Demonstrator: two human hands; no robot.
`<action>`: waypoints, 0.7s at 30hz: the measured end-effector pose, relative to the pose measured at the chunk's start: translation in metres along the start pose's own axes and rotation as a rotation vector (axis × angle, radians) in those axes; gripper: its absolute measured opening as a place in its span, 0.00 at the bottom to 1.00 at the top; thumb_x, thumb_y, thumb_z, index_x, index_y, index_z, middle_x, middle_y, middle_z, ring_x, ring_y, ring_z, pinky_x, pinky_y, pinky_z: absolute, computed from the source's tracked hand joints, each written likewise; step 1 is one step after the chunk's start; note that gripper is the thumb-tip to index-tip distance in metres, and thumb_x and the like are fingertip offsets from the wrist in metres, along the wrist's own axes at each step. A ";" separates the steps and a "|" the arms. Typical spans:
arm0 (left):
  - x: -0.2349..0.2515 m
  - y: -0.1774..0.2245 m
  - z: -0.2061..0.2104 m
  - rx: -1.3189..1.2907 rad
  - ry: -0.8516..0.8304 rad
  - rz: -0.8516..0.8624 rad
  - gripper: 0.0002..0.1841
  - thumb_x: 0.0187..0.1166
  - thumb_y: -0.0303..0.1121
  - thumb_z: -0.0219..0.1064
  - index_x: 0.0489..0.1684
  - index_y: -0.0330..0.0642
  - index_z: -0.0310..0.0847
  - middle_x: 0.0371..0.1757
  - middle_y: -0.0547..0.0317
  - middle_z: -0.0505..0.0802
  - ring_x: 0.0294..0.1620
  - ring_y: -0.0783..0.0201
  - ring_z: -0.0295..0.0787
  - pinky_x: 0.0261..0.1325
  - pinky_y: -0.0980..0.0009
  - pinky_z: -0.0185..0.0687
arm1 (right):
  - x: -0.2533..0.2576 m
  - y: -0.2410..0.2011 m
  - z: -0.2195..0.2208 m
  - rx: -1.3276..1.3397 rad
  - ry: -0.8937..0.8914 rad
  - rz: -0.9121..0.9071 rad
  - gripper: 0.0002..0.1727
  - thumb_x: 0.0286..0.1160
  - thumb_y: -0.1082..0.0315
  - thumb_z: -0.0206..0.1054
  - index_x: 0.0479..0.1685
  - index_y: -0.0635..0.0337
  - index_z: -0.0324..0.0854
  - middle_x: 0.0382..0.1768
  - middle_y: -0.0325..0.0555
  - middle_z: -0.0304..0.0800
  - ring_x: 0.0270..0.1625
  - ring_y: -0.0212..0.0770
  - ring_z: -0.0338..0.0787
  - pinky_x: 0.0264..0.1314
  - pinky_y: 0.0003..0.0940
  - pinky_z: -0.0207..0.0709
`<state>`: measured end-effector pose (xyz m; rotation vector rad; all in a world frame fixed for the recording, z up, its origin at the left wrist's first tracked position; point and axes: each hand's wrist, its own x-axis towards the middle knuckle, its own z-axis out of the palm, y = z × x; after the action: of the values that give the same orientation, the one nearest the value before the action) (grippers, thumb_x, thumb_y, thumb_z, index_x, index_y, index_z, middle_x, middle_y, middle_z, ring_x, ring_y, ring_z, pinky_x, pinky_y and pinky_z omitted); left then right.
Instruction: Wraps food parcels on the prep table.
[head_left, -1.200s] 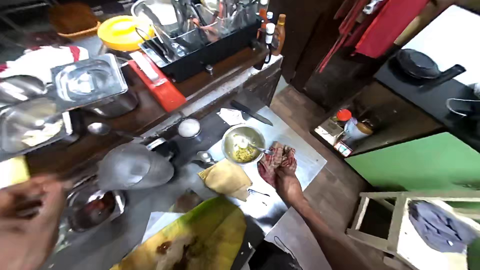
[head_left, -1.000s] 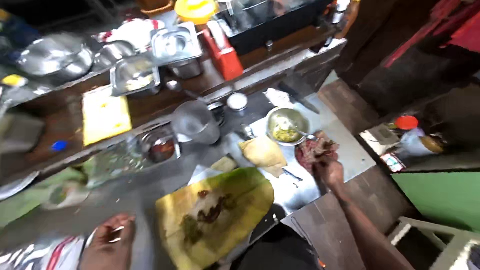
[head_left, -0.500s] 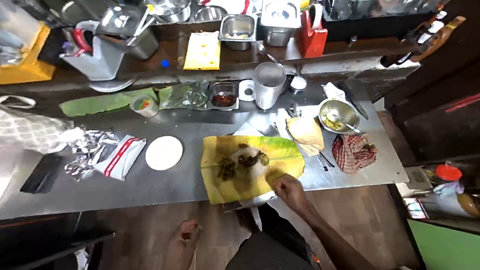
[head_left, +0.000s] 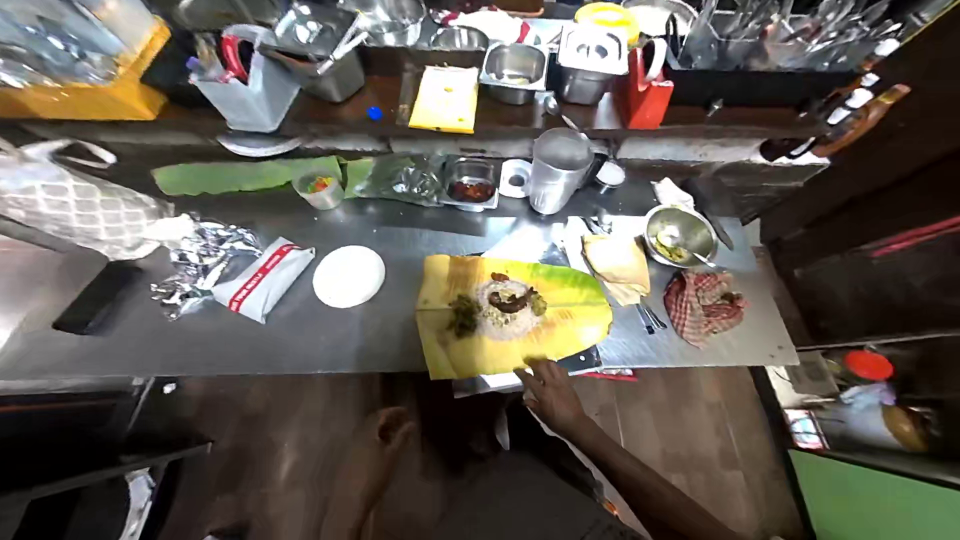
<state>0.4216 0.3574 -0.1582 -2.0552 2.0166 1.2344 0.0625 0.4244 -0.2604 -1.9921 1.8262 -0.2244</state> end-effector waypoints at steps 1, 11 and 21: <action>0.004 0.000 0.006 0.015 -0.014 0.021 0.24 0.80 0.52 0.69 0.70 0.52 0.83 0.60 0.55 0.92 0.55 0.57 0.92 0.63 0.51 0.87 | 0.001 0.007 0.008 -0.042 0.023 -0.027 0.31 0.69 0.58 0.76 0.77 0.39 0.81 0.77 0.52 0.80 0.78 0.62 0.77 0.77 0.65 0.70; 0.022 0.043 0.060 -0.035 -0.140 0.179 0.22 0.78 0.53 0.70 0.65 0.53 0.86 0.57 0.63 0.93 0.52 0.66 0.92 0.59 0.61 0.90 | 0.015 0.022 -0.002 -0.029 0.111 -0.196 0.14 0.85 0.51 0.63 0.52 0.42 0.92 0.63 0.41 0.89 0.68 0.48 0.85 0.68 0.51 0.80; 0.053 0.075 0.138 -0.920 -0.468 -0.296 0.29 0.85 0.48 0.66 0.79 0.39 0.70 0.70 0.44 0.86 0.63 0.48 0.88 0.59 0.50 0.88 | 0.010 0.022 -0.002 0.045 0.168 -0.237 0.16 0.87 0.52 0.60 0.51 0.46 0.92 0.56 0.39 0.92 0.64 0.44 0.87 0.70 0.45 0.80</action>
<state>0.2800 0.3702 -0.2434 -1.8893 0.9534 2.5457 0.0432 0.4130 -0.2690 -2.2151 1.6608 -0.5138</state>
